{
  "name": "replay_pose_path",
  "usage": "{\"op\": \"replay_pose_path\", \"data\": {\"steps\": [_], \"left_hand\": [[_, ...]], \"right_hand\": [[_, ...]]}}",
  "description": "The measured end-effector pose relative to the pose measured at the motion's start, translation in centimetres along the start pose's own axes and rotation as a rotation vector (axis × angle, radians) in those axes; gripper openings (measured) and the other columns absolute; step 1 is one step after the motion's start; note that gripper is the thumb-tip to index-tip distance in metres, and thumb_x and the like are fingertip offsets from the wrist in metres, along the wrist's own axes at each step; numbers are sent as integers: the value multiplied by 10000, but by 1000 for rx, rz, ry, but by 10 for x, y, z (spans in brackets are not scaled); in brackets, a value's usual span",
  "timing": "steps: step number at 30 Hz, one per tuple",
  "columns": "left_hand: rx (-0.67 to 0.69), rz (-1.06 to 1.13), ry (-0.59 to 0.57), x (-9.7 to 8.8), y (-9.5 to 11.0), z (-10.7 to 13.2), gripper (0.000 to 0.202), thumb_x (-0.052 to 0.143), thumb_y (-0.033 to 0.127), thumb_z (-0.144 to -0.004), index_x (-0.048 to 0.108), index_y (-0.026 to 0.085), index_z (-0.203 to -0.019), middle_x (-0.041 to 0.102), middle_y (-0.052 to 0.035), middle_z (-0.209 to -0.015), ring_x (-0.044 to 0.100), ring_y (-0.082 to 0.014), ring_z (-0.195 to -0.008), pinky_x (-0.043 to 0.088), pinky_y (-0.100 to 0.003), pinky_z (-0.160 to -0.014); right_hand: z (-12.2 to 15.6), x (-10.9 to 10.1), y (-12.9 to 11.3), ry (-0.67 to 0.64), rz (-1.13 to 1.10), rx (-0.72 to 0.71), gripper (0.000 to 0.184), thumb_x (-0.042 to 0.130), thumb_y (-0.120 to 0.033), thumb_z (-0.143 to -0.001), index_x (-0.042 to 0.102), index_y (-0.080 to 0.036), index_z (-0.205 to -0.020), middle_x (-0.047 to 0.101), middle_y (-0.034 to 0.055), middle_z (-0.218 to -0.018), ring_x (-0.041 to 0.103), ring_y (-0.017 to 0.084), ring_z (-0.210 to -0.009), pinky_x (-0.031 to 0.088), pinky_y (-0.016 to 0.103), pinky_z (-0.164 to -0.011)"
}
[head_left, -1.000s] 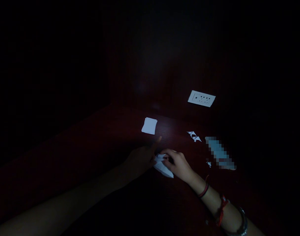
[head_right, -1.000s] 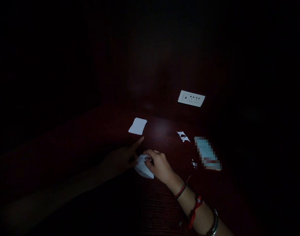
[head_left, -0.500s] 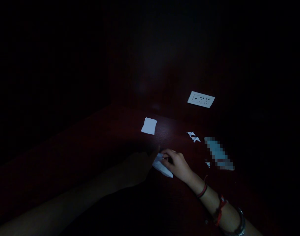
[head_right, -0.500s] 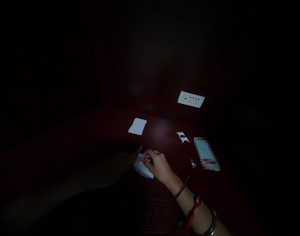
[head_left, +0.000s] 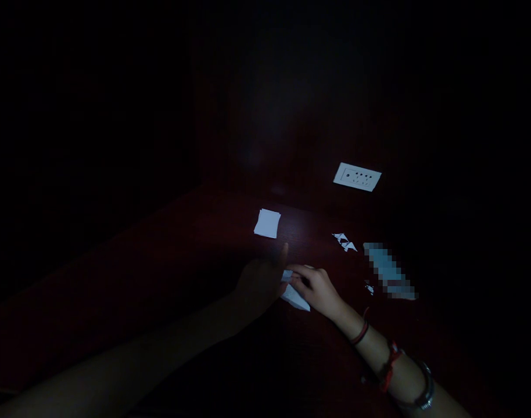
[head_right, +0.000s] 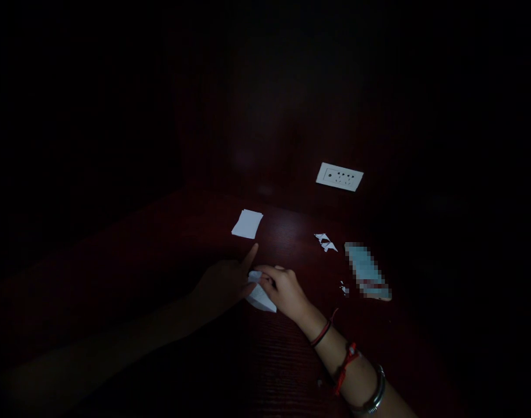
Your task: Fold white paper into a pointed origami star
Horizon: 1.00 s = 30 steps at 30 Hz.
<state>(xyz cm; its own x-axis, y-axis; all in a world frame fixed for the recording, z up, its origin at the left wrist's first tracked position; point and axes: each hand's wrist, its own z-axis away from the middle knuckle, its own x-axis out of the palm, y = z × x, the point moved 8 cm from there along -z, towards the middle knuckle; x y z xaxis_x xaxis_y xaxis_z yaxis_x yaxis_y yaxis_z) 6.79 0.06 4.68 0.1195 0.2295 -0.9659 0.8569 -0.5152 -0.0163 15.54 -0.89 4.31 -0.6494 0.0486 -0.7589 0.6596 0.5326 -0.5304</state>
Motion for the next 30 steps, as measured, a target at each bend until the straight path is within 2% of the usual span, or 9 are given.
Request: {"op": "replay_pose_path", "data": {"steps": [7, 14, 18, 21, 23, 27, 30], "left_hand": [[26, -66, 69, 0, 4, 3, 641, 400, 187, -772, 60, 117, -1310, 578, -58, -740, 536, -186, -637, 388, -293, -583], [6, -56, 73, -7, 9, 1, 598, 378, 258, -802, 99, 93, -1305, 577, -84, -713, 544, -212, -652, 390, -326, -612], [-71, -1, -12, 2, -2, -3, 469, 358, 198, -805, 241, 115, -1251, 582, -98, -740, 560, -228, -669, 398, -327, -588], [-95, 64, -62, 9, -10, -4, 300, 340, 174, -810, 407, 140, -1100, 582, -91, -761, 572, -221, -670, 407, -313, -567], [-81, 84, -67, 10, -11, -3, 225, 338, 180, -816, 454, 156, -1008, 583, -73, -754, 574, -208, -660, 410, -303, -564], [-52, 126, -63, 8, -11, -2, 199, 356, 199, -815, 451, 174, -989, 583, -56, -787, 568, -190, -676, 413, -292, -578], [-20, 169, -47, 6, -9, -2, 255, 369, 185, -806, 413, 183, -1057, 568, -55, -915, 554, -177, -784, 417, -276, -644]], "right_hand": [[1, 2, 4, -33, -72, 66, 251, 429, -200, -800, 543, -196, -1023, 638, 11, -798, 576, 113, -699, 427, 202, -630], [0, 1, 5, -7, -105, 89, 198, 456, -206, -787, 577, -192, -943, 642, 20, -823, 590, 128, -734, 433, 227, -650], [1, 0, 7, 6, -120, 105, 149, 480, -215, -770, 578, -175, -874, 641, 17, -790, 591, 126, -715, 436, 221, -628], [3, 0, 7, -9, -134, 90, 127, 463, -219, -780, 572, -169, -822, 638, 15, -770, 592, 117, -705, 435, 209, -618], [3, 1, 6, -16, -128, 79, 139, 449, -231, -789, 572, -169, -807, 638, 15, -766, 593, 116, -707, 435, 209, -619], [3, 1, 11, 7, -163, 129, 223, 485, -268, -771, 517, -179, -973, 653, 17, -805, 603, 127, -727, 452, 233, -654], [3, 0, 14, 27, -166, 157, 290, 495, -247, -766, 469, -188, -1048, 659, 13, -793, 608, 130, -723, 458, 245, -667]]}}
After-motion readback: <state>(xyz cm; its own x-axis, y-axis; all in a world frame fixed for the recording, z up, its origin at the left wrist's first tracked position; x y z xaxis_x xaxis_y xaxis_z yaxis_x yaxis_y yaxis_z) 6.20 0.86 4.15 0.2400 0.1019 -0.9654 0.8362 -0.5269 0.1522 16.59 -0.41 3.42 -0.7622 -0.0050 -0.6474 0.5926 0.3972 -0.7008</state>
